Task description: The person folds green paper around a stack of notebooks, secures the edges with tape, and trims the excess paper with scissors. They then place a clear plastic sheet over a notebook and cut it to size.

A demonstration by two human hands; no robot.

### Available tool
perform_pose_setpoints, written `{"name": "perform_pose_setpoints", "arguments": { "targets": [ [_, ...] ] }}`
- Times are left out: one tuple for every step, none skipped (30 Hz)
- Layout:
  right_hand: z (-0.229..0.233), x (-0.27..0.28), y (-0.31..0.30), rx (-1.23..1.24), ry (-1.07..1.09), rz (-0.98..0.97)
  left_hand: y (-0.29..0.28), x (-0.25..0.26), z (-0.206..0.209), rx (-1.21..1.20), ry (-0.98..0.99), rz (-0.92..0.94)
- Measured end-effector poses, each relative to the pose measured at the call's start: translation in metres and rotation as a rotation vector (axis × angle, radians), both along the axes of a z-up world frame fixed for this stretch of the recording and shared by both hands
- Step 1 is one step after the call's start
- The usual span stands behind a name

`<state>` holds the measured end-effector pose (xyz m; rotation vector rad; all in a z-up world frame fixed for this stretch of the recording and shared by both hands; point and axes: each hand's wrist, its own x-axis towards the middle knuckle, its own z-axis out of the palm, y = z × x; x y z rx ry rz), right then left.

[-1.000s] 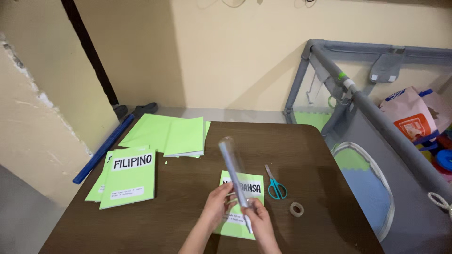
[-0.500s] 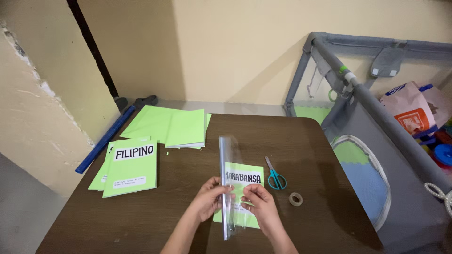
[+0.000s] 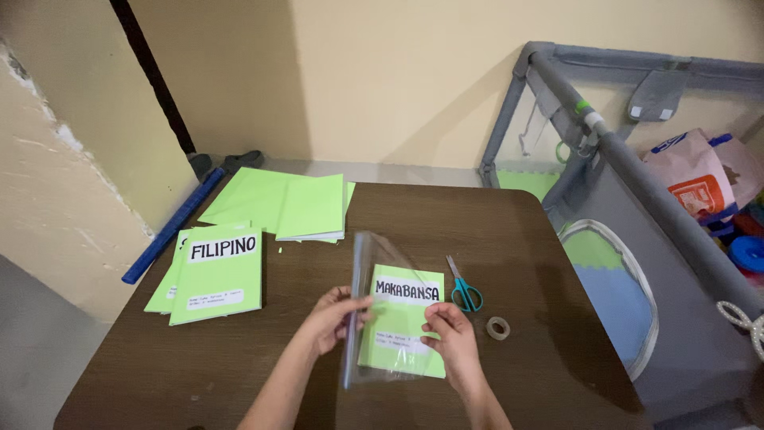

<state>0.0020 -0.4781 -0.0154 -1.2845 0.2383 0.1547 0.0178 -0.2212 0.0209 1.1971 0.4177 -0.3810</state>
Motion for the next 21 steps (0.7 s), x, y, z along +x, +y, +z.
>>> {"name": "perform_pose_setpoints", "arguments": {
  "targets": [
    [0.0,0.001,-0.001,-0.022,0.005,-0.022,0.003,0.003,-0.003,0.06,-0.019,0.008],
    [0.0,0.0,-0.003,-0.057,0.019,-0.027,0.005,0.005,-0.007,0.062,-0.002,-0.005],
    [0.0,0.0,-0.005,-0.091,0.031,-0.033,0.007,0.008,-0.01,0.065,0.014,-0.019],
    [0.0,0.001,-0.006,-0.126,0.044,-0.039,0.008,0.011,-0.013,0.067,0.03,-0.033],
    [-0.001,0.0,-0.006,-0.126,0.048,-0.055,0.008,0.013,-0.016,0.037,0.046,-0.046],
    [-0.002,-0.001,-0.006,-0.126,0.052,-0.072,0.007,0.014,-0.018,0.007,0.062,-0.058],
    [-0.002,-0.001,-0.007,-0.127,0.055,-0.089,0.006,0.016,-0.018,-0.023,0.077,-0.07],
    [-0.003,0.0,-0.008,-0.141,0.062,-0.109,0.006,0.017,-0.018,-0.043,0.1,-0.048],
    [-0.004,-0.001,-0.01,-0.155,0.07,-0.13,0.006,0.016,-0.018,-0.062,0.124,-0.026],
    [-0.006,-0.001,-0.012,-0.169,0.079,-0.15,0.006,0.016,-0.019,-0.082,0.147,-0.004],
    [-0.008,0.001,-0.015,-0.173,0.079,-0.164,0.007,0.017,-0.019,0.001,0.11,-0.003],
    [-0.011,0.002,-0.019,-0.177,0.08,-0.178,0.008,0.019,-0.02,0.083,0.073,-0.003],
    [-0.014,0.003,-0.023,-0.181,0.081,-0.19,0.009,0.021,-0.022,0.165,0.036,-0.002],
    [-0.018,0.004,-0.026,-0.238,0.117,-0.214,0.009,0.024,-0.026,0.276,0.042,0.006],
    [-0.021,0.005,-0.028,-0.296,0.153,-0.236,0.007,0.027,-0.031,0.387,0.049,0.015],
    [-0.024,0.006,-0.03,-0.353,0.188,-0.258,0.008,0.03,-0.036,0.498,0.056,0.025],
    [-0.027,0.006,-0.03,-0.378,0.179,-0.253,0.01,0.031,-0.042,0.513,-0.001,0.024],
    [-0.03,0.004,-0.028,-0.402,0.169,-0.249,0.011,0.032,-0.048,0.527,-0.058,0.023],
    [-0.032,0.003,-0.027,-0.426,0.16,-0.246,0.012,0.032,-0.054,0.541,-0.114,0.02],
    [-0.032,0.003,-0.027,-0.468,0.169,-0.223,0.012,0.032,-0.059,0.623,-0.125,0.004],
    [-0.031,0.003,-0.026,-0.511,0.178,-0.2,0.012,0.032,-0.064,0.704,-0.136,-0.013]
  ]
}}
